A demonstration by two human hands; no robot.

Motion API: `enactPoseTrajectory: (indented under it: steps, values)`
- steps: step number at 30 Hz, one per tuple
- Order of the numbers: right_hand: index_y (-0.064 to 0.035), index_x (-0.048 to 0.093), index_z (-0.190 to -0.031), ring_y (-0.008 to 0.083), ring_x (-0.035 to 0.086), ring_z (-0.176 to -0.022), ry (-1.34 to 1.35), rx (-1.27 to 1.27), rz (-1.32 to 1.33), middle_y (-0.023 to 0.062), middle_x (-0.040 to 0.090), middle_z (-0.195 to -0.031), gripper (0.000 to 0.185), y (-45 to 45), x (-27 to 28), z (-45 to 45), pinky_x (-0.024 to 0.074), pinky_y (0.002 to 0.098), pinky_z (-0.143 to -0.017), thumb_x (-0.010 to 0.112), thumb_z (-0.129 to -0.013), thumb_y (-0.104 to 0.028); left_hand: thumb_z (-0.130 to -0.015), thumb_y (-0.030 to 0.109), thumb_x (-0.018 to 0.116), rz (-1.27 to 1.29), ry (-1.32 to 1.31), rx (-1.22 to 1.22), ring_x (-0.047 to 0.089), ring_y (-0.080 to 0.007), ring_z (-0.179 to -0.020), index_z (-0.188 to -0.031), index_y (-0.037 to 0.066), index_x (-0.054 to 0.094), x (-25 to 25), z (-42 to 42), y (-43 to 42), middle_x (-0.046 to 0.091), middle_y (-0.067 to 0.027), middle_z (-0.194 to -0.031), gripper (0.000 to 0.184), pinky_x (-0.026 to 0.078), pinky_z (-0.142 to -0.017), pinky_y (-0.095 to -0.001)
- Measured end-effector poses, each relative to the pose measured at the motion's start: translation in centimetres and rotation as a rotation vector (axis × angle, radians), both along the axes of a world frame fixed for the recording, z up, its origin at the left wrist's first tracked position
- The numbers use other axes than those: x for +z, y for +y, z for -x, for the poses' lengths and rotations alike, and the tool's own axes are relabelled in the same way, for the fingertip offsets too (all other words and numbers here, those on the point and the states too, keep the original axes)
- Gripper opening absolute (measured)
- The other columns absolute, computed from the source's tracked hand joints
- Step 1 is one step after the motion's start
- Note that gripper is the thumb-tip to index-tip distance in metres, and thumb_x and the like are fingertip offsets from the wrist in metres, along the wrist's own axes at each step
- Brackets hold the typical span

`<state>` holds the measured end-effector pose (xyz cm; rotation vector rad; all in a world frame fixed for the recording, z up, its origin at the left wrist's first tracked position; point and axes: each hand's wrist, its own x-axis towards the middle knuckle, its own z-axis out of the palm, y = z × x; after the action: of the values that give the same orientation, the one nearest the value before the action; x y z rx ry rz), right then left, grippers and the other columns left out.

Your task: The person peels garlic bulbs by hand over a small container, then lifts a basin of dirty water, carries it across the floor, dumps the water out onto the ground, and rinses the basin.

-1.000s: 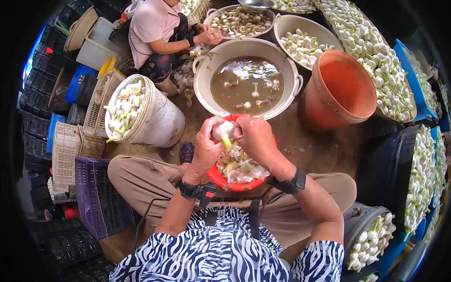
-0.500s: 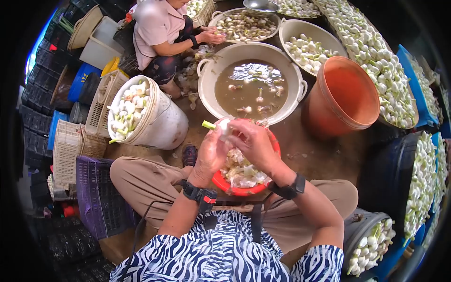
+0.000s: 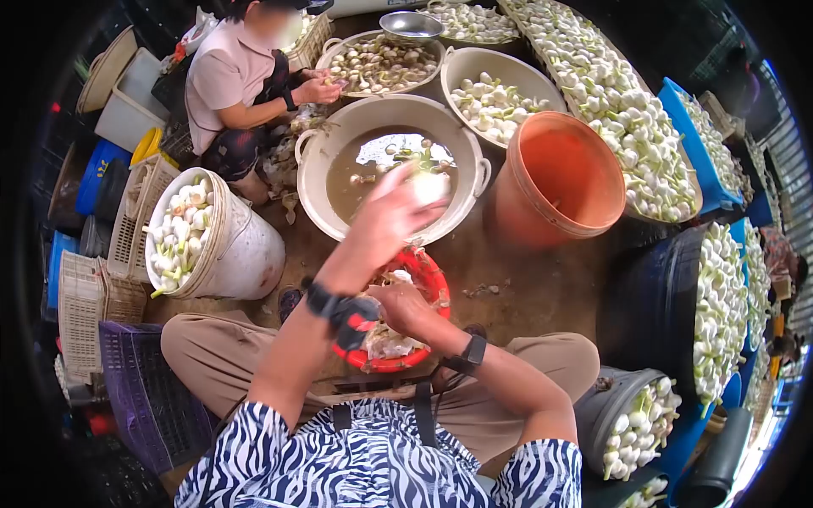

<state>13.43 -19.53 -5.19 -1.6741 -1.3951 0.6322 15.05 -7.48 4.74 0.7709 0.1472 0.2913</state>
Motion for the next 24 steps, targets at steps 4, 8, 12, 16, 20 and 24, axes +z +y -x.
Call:
enactPoseTrajectory:
  steps: [4, 8, 12, 16, 20, 24]
  values:
    - [-0.0056, 0.060, -0.100, 0.0335, 0.062, -0.083, 0.416, -0.001, -0.046, 0.0174, 0.064, -0.086, 0.025, 0.3, 1.2, -1.5, 0.0487, 0.0384, -0.072, 0.058, -0.078, -0.016, -0.077, 0.017, 0.066, -0.184, 0.051, -0.160, 0.051, -0.0262, -0.107, -0.141, -0.001, 0.003, 3.6, -4.4, -2.1, 0.032, -0.0214, -0.133, 0.091, 0.041, -0.092, -0.0392]
    - [-0.0065, 0.070, -0.083, 0.0313, 0.062, -0.069, -0.206, -0.119, 0.288, 0.0167, 0.064, -0.077, 0.022, 4.8, -0.5, -11.7, 0.0496, 0.0386, -0.064, 0.051, -0.073, -0.003, -0.081, 0.010, 0.059, -0.073, 0.199, 0.165, 0.059, -0.0225, -0.092, -0.122, -0.003, 0.041, -2.3, -1.7, 5.6, 0.053, -0.0171, -0.109, 0.047, 0.050, -0.079, -0.0316]
    - [-0.0064, 0.068, -0.080, 0.0359, 0.062, -0.079, -0.388, -0.359, 0.314, 0.0213, 0.064, -0.081, 0.019, 11.5, -8.7, -25.1, 0.0493, 0.0397, -0.072, 0.050, -0.075, -0.005, -0.082, 0.004, 0.054, -0.064, 0.353, 0.459, 0.062, -0.0198, -0.077, -0.104, -0.001, 0.053, -7.0, 3.2, 11.8, 0.061, -0.0106, -0.087, 0.023, 0.051, -0.071, -0.0276]
    - [-0.0061, 0.067, -0.087, 0.0385, 0.061, -0.086, -0.575, -0.193, 0.343, 0.0206, 0.064, -0.085, 0.021, 18.0, -16.1, -28.7, 0.0490, 0.0432, -0.074, 0.050, -0.076, -0.004, -0.082, 0.004, 0.053, -0.096, 0.450, 0.490, 0.061, -0.0161, -0.073, -0.100, 0.000, 0.055, -11.1, 4.5, 13.7, 0.061, -0.0096, -0.085, 0.018, 0.051, -0.067, -0.0251]
    - [-0.0069, 0.065, -0.089, 0.0359, 0.062, -0.086, -0.752, -0.009, 0.655, 0.0221, 0.063, -0.090, 0.018, 20.0, -23.2, -28.4, 0.0488, 0.0418, -0.073, 0.049, -0.082, -0.012, -0.083, 0.007, 0.057, -0.142, 0.546, 0.389, 0.060, -0.0135, -0.072, -0.098, 0.001, 0.056, -13.0, 3.6, 13.9, 0.061, -0.0076, -0.086, 0.016, 0.049, -0.066, -0.0236]
    - [-0.0028, 0.061, -0.087, 0.0232, 0.060, -0.067, -0.128, 0.087, 0.598, 0.0139, 0.063, -0.074, 0.030, 20.7, -17.4, -26.9, 0.0471, 0.0368, -0.063, 0.051, -0.088, -0.031, -0.085, 0.012, 0.057, -0.241, 0.557, 0.293, 0.059, -0.0128, -0.074, -0.107, 0.000, 0.053, -15.5, 2.5, 14.1, 0.059, -0.0083, -0.091, 0.026, 0.049, -0.067, -0.0237]
